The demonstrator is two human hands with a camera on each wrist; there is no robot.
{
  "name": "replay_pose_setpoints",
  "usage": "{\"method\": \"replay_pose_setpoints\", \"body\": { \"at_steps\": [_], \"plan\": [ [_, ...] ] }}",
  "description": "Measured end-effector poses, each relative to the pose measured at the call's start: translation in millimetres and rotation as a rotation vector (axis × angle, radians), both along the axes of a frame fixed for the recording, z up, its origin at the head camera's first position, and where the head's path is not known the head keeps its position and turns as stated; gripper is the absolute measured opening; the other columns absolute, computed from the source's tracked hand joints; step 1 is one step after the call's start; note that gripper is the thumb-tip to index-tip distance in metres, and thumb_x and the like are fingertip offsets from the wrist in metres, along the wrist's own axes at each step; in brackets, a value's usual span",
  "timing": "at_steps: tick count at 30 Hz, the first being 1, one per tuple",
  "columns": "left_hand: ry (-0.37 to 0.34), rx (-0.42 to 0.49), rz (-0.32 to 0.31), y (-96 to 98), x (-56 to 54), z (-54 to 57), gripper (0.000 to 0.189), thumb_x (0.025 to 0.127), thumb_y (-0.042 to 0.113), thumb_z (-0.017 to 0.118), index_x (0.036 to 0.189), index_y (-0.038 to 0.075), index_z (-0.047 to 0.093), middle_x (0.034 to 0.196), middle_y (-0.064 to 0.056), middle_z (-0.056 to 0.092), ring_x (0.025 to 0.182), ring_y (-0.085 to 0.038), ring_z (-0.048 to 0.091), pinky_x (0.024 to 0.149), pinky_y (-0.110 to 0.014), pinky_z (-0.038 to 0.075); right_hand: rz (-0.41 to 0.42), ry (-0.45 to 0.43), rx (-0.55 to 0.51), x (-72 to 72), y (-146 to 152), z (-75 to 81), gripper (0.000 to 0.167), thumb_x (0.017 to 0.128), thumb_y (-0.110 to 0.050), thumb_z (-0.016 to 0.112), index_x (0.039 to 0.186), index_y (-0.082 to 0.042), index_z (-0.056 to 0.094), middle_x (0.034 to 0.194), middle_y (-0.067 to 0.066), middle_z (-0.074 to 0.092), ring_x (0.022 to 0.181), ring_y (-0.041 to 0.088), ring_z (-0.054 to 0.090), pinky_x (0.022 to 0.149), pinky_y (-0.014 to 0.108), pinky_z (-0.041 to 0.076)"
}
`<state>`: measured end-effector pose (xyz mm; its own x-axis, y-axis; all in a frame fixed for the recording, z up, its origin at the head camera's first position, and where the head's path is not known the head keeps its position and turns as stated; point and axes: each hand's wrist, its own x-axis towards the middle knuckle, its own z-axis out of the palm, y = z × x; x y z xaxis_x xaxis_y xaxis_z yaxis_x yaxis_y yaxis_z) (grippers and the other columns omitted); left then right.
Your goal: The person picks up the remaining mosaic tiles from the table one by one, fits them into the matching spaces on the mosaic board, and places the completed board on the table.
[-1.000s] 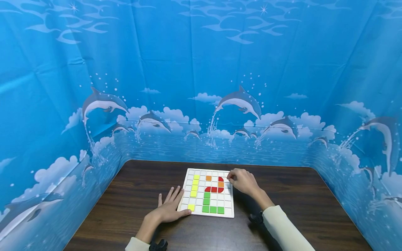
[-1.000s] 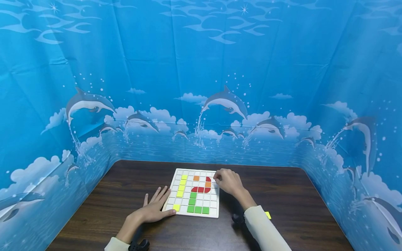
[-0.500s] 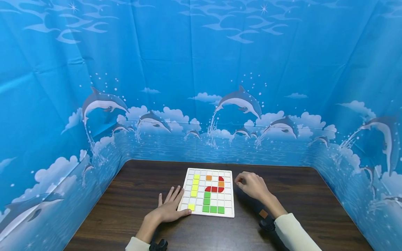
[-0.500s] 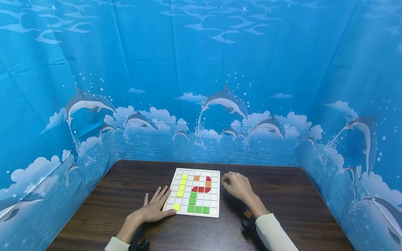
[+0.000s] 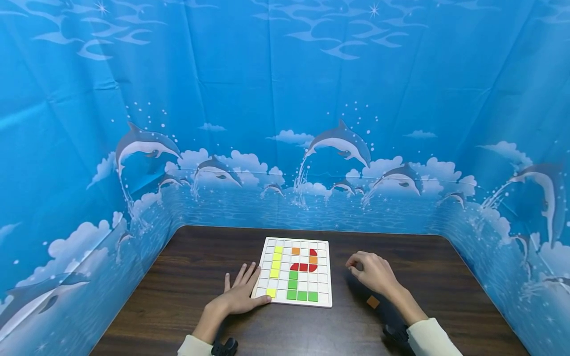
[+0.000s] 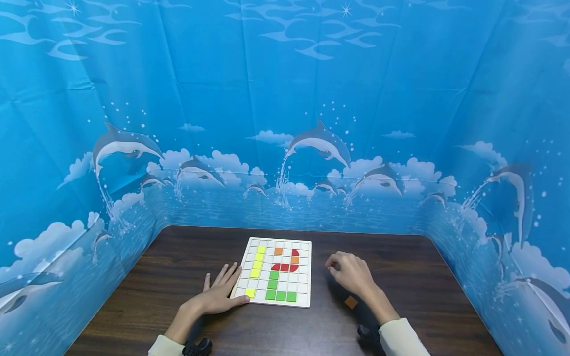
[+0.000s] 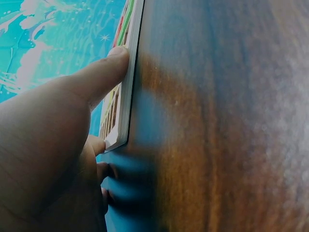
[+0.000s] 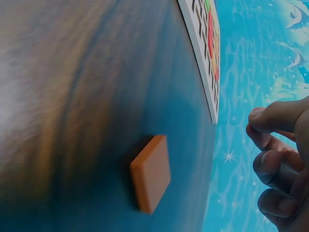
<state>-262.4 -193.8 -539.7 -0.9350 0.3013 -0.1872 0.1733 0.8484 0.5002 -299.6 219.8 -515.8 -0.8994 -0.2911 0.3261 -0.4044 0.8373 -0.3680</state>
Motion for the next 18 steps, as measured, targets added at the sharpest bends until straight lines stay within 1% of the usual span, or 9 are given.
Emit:
{"method": "replay_pose_setpoints", "body": {
  "at_steps": [2, 5, 7, 10, 14, 16, 18],
  "plan": [
    [0.006, 0.013, -0.001, -0.9, -0.3, -1.5, 0.107, 0.094, 0.074, 0.063, 0.172, 0.012, 0.022, 0.18, -0.015, 0.013, 0.167, -0.043, 0.004, 0.12, -0.082, -0.012, -0.009, 0.008, -0.002, 4.5, 4.5, -1.9, 0.009, 0.091, -0.012, 0.083, 0.093, -0.02, 0.082, 0.09, -0.012, 0.074, 0.072, 0.002, 0.06, 0.061, 0.026, 0.048],
    [0.018, 0.027, -0.007, -3.0, -3.1, -8.7, 0.109, 0.094, 0.078, 0.06, 0.172, 0.014, 0.021, 0.18, -0.015, 0.011, 0.166, -0.044, 0.002, 0.119, -0.083, -0.014, -0.018, 0.005, 0.002, 10.8, 11.1, -3.9, 0.01, 0.09, -0.012, 0.084, 0.092, -0.021, 0.082, 0.091, -0.012, 0.075, 0.073, 0.005, 0.063, 0.061, 0.026, 0.048],
    [0.026, 0.008, -0.004, -4.7, -6.0, -15.3, 0.111, 0.092, 0.082, 0.057, 0.173, 0.017, 0.018, 0.181, -0.012, 0.009, 0.167, -0.042, 0.0, 0.12, -0.082, -0.014, -0.022, -0.008, 0.006, 14.3, 14.9, -5.0, 0.01, 0.09, -0.013, 0.084, 0.092, -0.022, 0.082, 0.092, -0.012, 0.075, 0.074, 0.006, 0.064, 0.061, 0.026, 0.048],
    [0.04, -0.007, 0.0, -6.5, -9.9, -24.5, 0.113, 0.091, 0.085, 0.055, 0.173, 0.017, 0.017, 0.181, -0.011, 0.008, 0.167, -0.041, -0.001, 0.12, -0.081, -0.014, -0.027, -0.03, 0.007, 18.8, 20.1, -6.1, 0.01, 0.091, -0.014, 0.084, 0.092, -0.023, 0.081, 0.093, -0.013, 0.075, 0.075, 0.006, 0.064, 0.062, 0.026, 0.048],
    [0.05, -0.014, 0.006, -6.6, -11.4, -27.7, 0.114, 0.09, 0.087, 0.054, 0.173, 0.018, 0.018, 0.182, -0.009, 0.008, 0.168, -0.039, 0.0, 0.121, -0.081, -0.013, -0.044, -0.053, 0.004, 24.5, 27.4, -7.5, 0.012, 0.091, -0.013, 0.083, 0.092, -0.025, 0.081, 0.093, -0.014, 0.074, 0.075, 0.004, 0.063, 0.062, 0.027, 0.047],
    [0.046, -0.02, 0.011, -6.2, -11.1, -26.8, 0.115, 0.089, 0.088, 0.054, 0.173, 0.019, 0.018, 0.182, -0.008, 0.008, 0.168, -0.038, -0.001, 0.122, -0.08, -0.012, -0.057, -0.072, 0.003, 27.5, 30.9, -8.3, 0.012, 0.092, -0.014, 0.084, 0.093, -0.026, 0.081, 0.093, -0.014, 0.074, 0.073, 0.004, 0.061, 0.061, 0.027, 0.046],
    [0.037, -0.028, 0.014, -5.6, -9.8, -23.5, 0.115, 0.089, 0.088, 0.054, 0.173, 0.019, 0.017, 0.182, -0.007, 0.008, 0.168, -0.036, -0.001, 0.123, -0.079, -0.012, -0.066, -0.09, 0.004, 30.8, 33.8, -8.8, 0.012, 0.092, -0.015, 0.083, 0.093, -0.026, 0.08, 0.093, -0.013, 0.075, 0.071, 0.002, 0.059, 0.059, 0.026, 0.045]
  ]
}}
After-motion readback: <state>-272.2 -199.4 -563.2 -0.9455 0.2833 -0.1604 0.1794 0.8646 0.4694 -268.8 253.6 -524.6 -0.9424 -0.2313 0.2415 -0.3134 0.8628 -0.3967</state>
